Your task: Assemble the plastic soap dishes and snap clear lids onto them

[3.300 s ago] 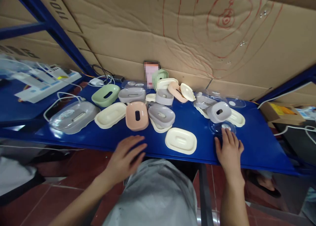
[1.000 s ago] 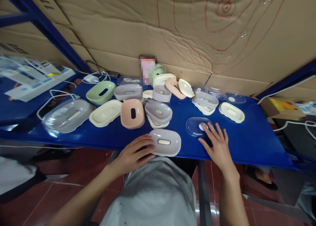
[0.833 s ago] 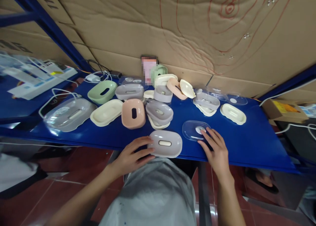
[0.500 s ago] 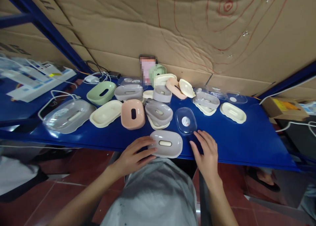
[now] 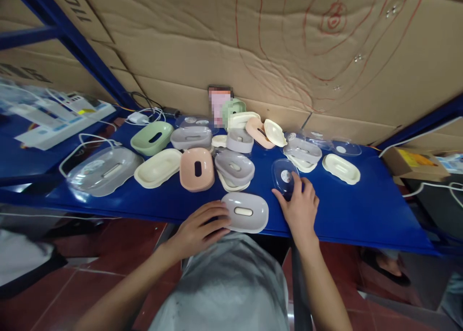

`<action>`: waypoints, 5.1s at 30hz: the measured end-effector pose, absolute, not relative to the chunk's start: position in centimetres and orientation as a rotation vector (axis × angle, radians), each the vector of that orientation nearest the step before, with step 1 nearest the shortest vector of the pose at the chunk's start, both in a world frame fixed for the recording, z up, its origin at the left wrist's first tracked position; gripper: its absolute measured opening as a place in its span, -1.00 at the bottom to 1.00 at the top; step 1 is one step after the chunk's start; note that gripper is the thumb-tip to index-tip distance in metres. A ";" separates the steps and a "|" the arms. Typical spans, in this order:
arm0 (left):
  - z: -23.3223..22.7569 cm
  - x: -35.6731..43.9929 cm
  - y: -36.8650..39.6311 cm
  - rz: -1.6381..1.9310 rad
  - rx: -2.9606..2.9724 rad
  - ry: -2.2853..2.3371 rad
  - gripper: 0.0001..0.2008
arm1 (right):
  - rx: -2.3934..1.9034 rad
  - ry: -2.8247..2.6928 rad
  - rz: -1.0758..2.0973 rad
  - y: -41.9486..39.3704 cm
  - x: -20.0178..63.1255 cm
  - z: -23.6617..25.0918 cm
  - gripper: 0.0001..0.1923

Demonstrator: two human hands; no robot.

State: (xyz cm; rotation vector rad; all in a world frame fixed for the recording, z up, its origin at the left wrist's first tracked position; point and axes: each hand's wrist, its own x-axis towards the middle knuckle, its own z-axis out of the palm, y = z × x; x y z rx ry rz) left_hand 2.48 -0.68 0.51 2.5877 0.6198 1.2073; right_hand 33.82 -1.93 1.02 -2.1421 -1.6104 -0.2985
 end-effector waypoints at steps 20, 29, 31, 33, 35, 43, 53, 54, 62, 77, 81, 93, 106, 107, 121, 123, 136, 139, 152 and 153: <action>-0.4 1.6 -0.6 1.269 2.511 0.670 -0.59 | -1.141 -2.115 0.447 -7.6 31.2 1.8 -0.53; -0.3 1.8 -0.5 1.197 2.582 0.600 -0.65 | -1.146 -2.272 0.150 -7.9 30.7 0.6 -0.45; -0.3 1.9 -0.5 1.214 2.581 0.614 -0.67 | -1.153 -2.282 0.074 -7.9 30.9 0.3 -0.33; -0.3 2.1 -0.6 1.215 2.574 0.627 -0.66 | -1.171 -2.284 0.053 -8.0 31.1 0.0 -0.26; -0.3 2.2 -0.7 1.221 2.574 0.629 -0.66 | -1.185 -2.282 0.068 -8.2 31.3 -0.2 -0.26; 0.0 2.8 -0.9 1.193 2.623 0.604 -0.63 | -1.194 -2.182 0.068 -9.0 31.9 -0.7 -0.23; 0.2 3.2 -1.1 1.149 2.673 0.624 -0.64 | -1.246 -2.184 -0.059 -9.3 32.4 -0.8 -0.11; 0.3 3.3 -1.2 1.145 2.672 0.627 -0.65 | -1.234 -2.179 -0.056 -9.3 32.4 -0.9 -0.11; 0.4 3.6 -1.3 1.084 2.658 0.630 -0.66 | -1.196 -2.037 0.038 -9.2 32.1 -1.2 -0.21; 0.4 0.9 0.0 1.274 2.683 0.961 -0.58 | -1.464 -2.078 -0.091 -9.4 36.5 -0.2 -0.32; 0.3 -1.3 1.8 1.309 2.636 1.454 -0.54 | -1.640 -1.945 -0.296 -8.7 42.2 0.2 -0.39; 0.7 -3.0 0.3 1.294 2.445 1.309 -0.78 | -1.485 -2.018 -0.168 -5.2 33.5 1.3 -0.37; 0.5 -4.4 -1.8 1.131 2.703 1.197 -0.63 | -1.353 -2.282 -0.043 -2.3 26.7 3.0 -0.51; 0.5 -4.4 -1.6 1.140 2.705 1.249 -0.69 | -1.360 -2.288 -0.081 -1.4 26.3 3.3 -0.50; 0.1 -5.8 -2.0 1.001 2.571 1.128 -0.77 | -1.406 -1.995 0.149 0.6 32.4 3.8 -0.69; 0.1 -4.8 -1.5 1.004 2.586 1.055 -0.77 | -1.437 -1.930 0.170 -0.3 33.4 3.5 -0.70; 0.9 -1.4 2.1 1.145 2.731 1.474 -0.69 | -1.502 -1.957 -0.147 -4.2 30.7 2.7 -0.70; 0.7 -0.2 1.2 1.246 2.756 1.376 -0.67 | -1.541 -1.990 -0.129 -4.4 28.7 2.1 -0.65; 1.4 3.3 -0.4 1.038 2.748 0.771 -0.65 | -1.240 -2.117 0.435 -6.3 31.5 1.9 -0.74; 1.3 3.6 -0.2 0.974 2.769 0.751 -0.67 | -1.248 -2.148 0.440 -6.4 31.8 2.1 -0.73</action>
